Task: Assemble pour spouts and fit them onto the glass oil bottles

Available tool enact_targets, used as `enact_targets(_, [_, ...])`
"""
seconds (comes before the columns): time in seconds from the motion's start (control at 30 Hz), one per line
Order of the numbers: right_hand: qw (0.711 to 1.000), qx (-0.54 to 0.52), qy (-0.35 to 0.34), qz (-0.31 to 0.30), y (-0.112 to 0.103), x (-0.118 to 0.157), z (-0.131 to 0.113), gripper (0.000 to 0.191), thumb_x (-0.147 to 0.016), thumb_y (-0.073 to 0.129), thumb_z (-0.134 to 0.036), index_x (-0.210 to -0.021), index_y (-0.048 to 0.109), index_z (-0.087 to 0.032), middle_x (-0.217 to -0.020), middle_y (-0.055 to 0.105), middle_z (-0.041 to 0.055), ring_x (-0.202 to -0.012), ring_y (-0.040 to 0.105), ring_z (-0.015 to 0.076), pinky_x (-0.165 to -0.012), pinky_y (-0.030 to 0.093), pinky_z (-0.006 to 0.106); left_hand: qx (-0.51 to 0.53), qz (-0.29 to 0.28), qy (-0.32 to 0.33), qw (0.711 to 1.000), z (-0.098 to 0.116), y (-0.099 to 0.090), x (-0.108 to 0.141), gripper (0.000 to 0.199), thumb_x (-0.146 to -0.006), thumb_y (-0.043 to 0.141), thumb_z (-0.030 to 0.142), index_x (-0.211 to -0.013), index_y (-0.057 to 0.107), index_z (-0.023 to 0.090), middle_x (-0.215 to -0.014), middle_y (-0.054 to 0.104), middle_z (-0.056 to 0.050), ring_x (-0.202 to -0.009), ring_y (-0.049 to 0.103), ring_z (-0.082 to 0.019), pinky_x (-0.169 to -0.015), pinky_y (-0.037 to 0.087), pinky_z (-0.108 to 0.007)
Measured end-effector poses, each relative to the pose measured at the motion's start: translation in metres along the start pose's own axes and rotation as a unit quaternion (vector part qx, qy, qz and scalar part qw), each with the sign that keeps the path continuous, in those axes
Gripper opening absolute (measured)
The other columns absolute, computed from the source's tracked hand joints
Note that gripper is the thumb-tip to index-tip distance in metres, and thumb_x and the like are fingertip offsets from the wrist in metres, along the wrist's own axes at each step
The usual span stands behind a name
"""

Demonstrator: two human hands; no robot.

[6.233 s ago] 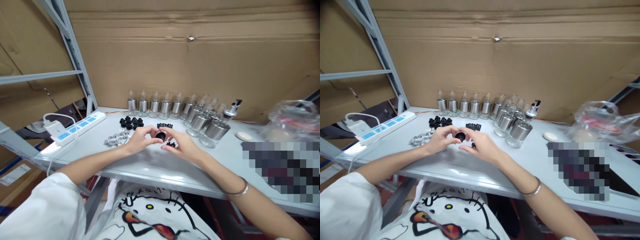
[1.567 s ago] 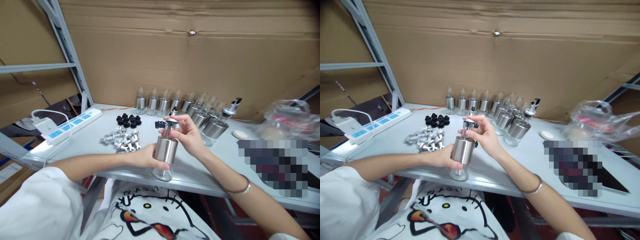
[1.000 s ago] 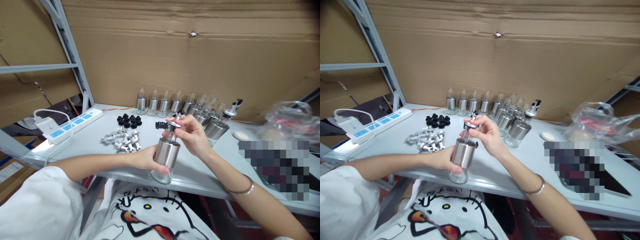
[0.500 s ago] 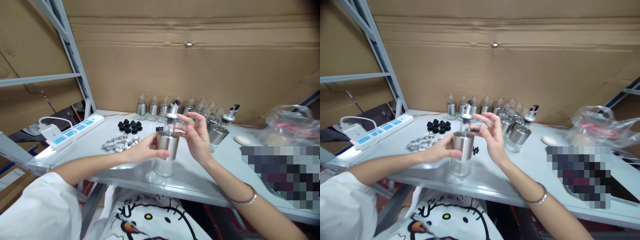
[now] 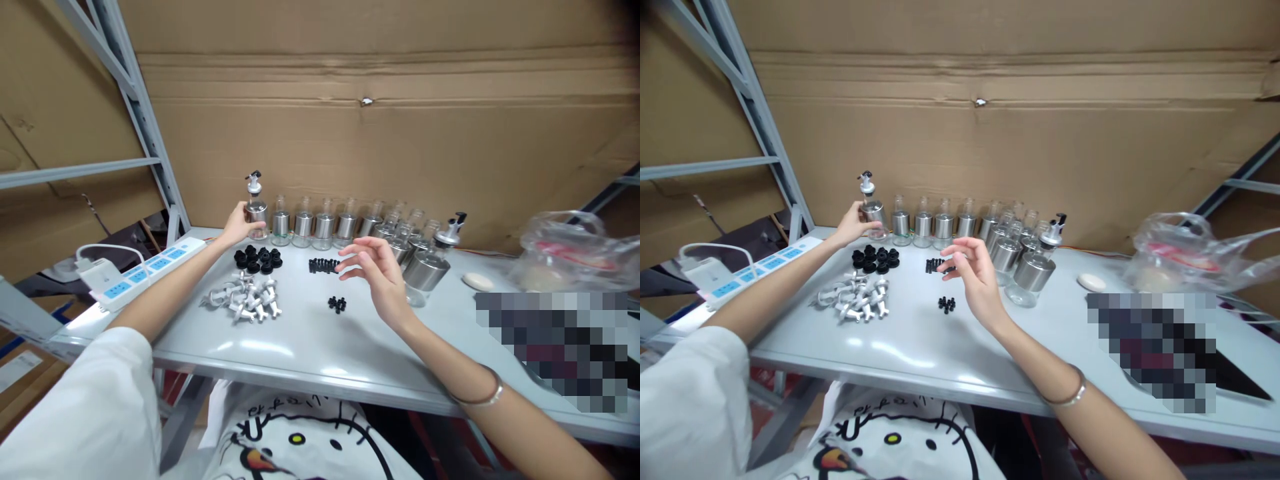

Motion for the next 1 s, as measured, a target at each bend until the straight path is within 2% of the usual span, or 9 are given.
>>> enact_targets(0.07, [1.000, 0.001, -0.003, -0.005, 0.002, 0.001, -0.002, 0.027, -0.088, 0.056, -0.045, -0.104, 0.047, -0.025, -0.092, 0.063, 0.0016, -0.072, 0.066, 0.0147, -0.060, 0.056, 0.029, -0.027, -0.016, -0.026, 0.999, -0.019, 0.010, -0.004, 0.052, -0.059, 0.081, 0.023, -0.099, 0.051, 0.011, -0.091, 0.058, -0.006, -0.091, 0.059, -0.024, -0.086, 0.047, -0.040])
enact_targets(0.17, [1.000, 0.001, -0.009, -0.003, 0.002, 0.002, -0.006, 0.029, -0.087, 0.057, -0.047, -0.103, 0.047, -0.026, -0.090, 0.064, 0.0010, -0.070, 0.065, 0.0143, -0.059, 0.056, 0.028, -0.062, -0.031, -0.046, 0.997, -0.035, 0.021, -0.008, 0.052, -0.060, 0.080, 0.024, -0.100, 0.050, 0.010, -0.096, 0.059, -0.009, -0.098, 0.058, -0.027, -0.089, 0.046, -0.040])
enact_targets(0.33, [1.000, -0.005, -0.010, -0.012, 0.004, 0.002, -0.007, 0.027, -0.088, 0.057, -0.045, -0.102, 0.046, -0.025, -0.086, 0.065, 0.0007, -0.068, 0.065, 0.0138, -0.060, 0.055, 0.028, -0.095, -0.070, -0.052, 0.992, -0.048, 0.032, -0.013, 0.063, -0.072, 0.071, 0.028, -0.123, 0.040, 0.011, -0.115, 0.061, -0.015, -0.107, 0.060, -0.027, -0.094, 0.045, -0.038])
enact_targets(0.53, [0.998, 0.040, -0.023, -0.034, 0.008, 0.002, -0.005, 0.025, -0.089, 0.055, -0.043, -0.102, 0.046, -0.024, -0.084, 0.064, 0.0007, -0.069, 0.063, 0.0135, -0.060, 0.055, 0.028, -0.142, -0.104, -0.029, 0.984, -0.050, 0.037, -0.007, 0.056, -0.079, 0.058, 0.021, -0.130, 0.040, 0.010, -0.120, 0.062, -0.018, -0.117, 0.057, -0.032, -0.101, 0.040, -0.044])
enact_targets(0.67, [0.991, 0.117, -0.048, -0.041, 0.004, 0.001, -0.004, 0.018, -0.092, 0.052, -0.038, -0.100, 0.048, -0.022, -0.083, 0.065, 0.0025, -0.072, 0.065, 0.0149, -0.061, 0.055, 0.029, -0.158, -0.107, 0.023, 0.981, -0.034, 0.029, 0.009, 0.056, -0.080, 0.051, 0.017, -0.133, 0.037, 0.010, -0.131, 0.054, -0.017, -0.126, 0.049, -0.029, -0.107, 0.035, -0.043])
enact_targets(0.73, [0.969, 0.213, -0.110, -0.052, 0.005, 0.001, -0.011, 0.012, -0.093, 0.048, -0.032, -0.099, 0.051, -0.021, -0.082, 0.066, 0.0035, -0.071, 0.066, 0.0156, -0.063, 0.055, 0.029, -0.163, -0.113, 0.060, 0.978, -0.020, 0.021, 0.021, 0.048, -0.081, 0.049, 0.019, -0.128, 0.044, 0.012, -0.133, 0.052, -0.015, -0.127, 0.047, -0.027, -0.109, 0.034, -0.043])
enact_targets(0.87, [0.859, 0.402, -0.294, -0.118, 0.021, 0.013, -0.027, 0.011, -0.092, 0.046, -0.018, -0.095, 0.056, -0.020, -0.082, 0.069, 0.0056, -0.072, 0.067, 0.0173, -0.066, 0.053, 0.029, -0.169, -0.153, 0.127, 0.965, 0.006, 0.004, 0.048, 0.025, -0.084, 0.048, 0.027, -0.103, 0.060, 0.018, -0.122, 0.060, -0.009, -0.118, 0.052, -0.024, -0.106, 0.038, -0.043])
enact_targets(0.93, [0.831, 0.431, -0.326, -0.132, 0.023, 0.016, -0.029, 0.013, -0.092, 0.045, -0.015, -0.096, 0.057, -0.020, -0.082, 0.070, 0.0055, -0.073, 0.068, 0.0172, -0.064, 0.052, 0.027, -0.170, -0.168, 0.138, 0.961, 0.014, -0.003, 0.059, 0.024, -0.085, 0.047, 0.031, -0.100, 0.061, 0.019, -0.116, 0.062, -0.008, -0.111, 0.056, -0.023, -0.101, 0.042, -0.042])
enact_targets(1.0, [0.823, 0.444, -0.327, -0.136, 0.024, 0.015, -0.028, 0.013, -0.092, 0.045, -0.014, -0.095, 0.056, -0.019, -0.081, 0.070, 0.0048, -0.073, 0.068, 0.0166, -0.062, 0.051, 0.026, -0.176, -0.175, 0.149, 0.957, 0.021, -0.006, 0.066, 0.025, -0.087, 0.046, 0.034, -0.100, 0.061, 0.019, -0.111, 0.064, -0.008, -0.106, 0.057, -0.023, -0.098, 0.044, -0.042])
Point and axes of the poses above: each hand's wrist, its own x-axis away from the middle knuckle, its own y-axis out of the palm, z = x × y, the point moved 9 cm from there along -x, towards the middle knuckle
